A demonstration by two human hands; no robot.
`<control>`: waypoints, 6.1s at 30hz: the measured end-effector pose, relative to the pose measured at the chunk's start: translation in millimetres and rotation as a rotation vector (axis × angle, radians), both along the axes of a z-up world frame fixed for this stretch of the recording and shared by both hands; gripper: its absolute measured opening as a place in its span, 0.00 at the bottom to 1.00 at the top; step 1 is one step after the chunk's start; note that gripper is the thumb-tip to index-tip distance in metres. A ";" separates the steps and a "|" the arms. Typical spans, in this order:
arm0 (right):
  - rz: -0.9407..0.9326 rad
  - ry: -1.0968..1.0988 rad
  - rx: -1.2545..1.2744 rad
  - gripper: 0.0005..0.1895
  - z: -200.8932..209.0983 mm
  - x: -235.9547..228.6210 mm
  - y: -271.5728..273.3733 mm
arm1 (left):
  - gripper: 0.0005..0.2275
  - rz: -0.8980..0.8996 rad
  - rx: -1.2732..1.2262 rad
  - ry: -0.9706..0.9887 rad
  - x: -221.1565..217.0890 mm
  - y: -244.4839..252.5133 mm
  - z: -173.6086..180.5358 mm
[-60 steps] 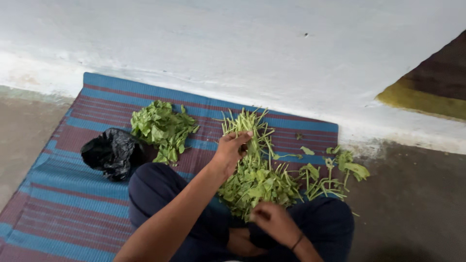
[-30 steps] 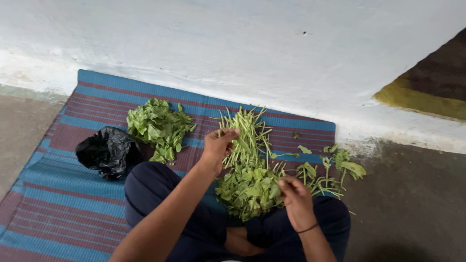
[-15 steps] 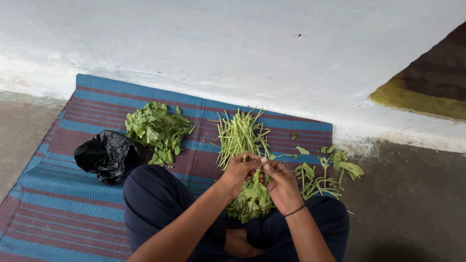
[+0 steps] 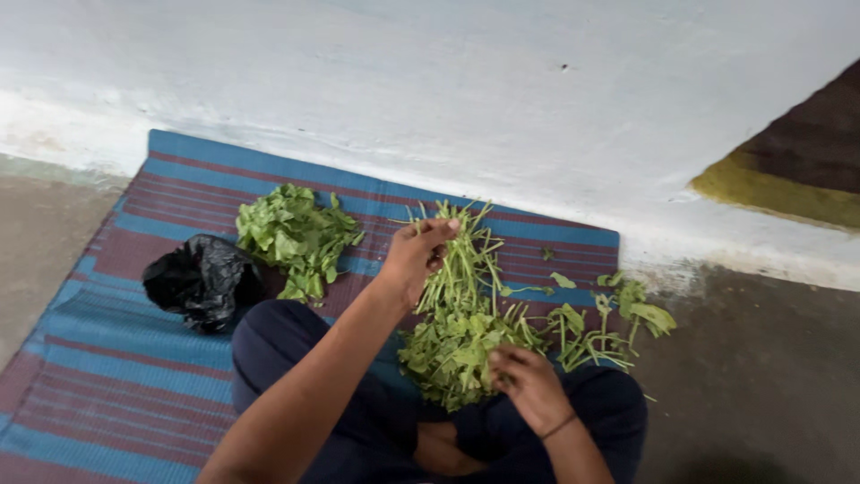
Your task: The person picks leaves from stems by hand and sorts them into piles on a mat.
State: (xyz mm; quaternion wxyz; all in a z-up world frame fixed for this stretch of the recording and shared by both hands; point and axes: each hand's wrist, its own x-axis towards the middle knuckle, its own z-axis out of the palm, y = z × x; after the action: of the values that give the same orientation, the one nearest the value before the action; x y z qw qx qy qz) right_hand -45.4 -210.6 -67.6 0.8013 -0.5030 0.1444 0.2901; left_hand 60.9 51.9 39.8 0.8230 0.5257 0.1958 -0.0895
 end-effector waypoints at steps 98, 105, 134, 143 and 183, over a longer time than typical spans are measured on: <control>-0.108 -0.330 -0.763 0.27 36.2 17.4 -11.6 | 0.04 -0.282 1.066 0.327 -9.6 114.6 -31.5; -0.215 -0.238 -0.688 0.26 5.9 3.3 -36.4 | 0.29 0.769 1.194 0.341 14.8 243.0 -133.4; 0.625 -0.294 -1.593 0.61 -130.4 136.5 -180.6 | 0.31 -1.272 1.515 -0.482 -99.5 -77.2 -155.0; 0.508 -0.205 -1.441 0.43 -139.4 130.2 -132.7 | 0.32 -1.286 1.522 -0.423 -99.5 -80.7 -149.3; -0.265 -0.431 -0.948 0.16 10.3 108.7 -159.6 | 0.28 -1.179 1.391 -0.423 -93.6 -73.5 -162.7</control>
State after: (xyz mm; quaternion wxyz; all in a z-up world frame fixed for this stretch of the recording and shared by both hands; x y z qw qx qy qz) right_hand 63.3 -370.1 -57.3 0.5276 -0.8352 0.1541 -0.0202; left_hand -32.7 -21.6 -122.8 0.1636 0.9198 -0.2467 -0.2577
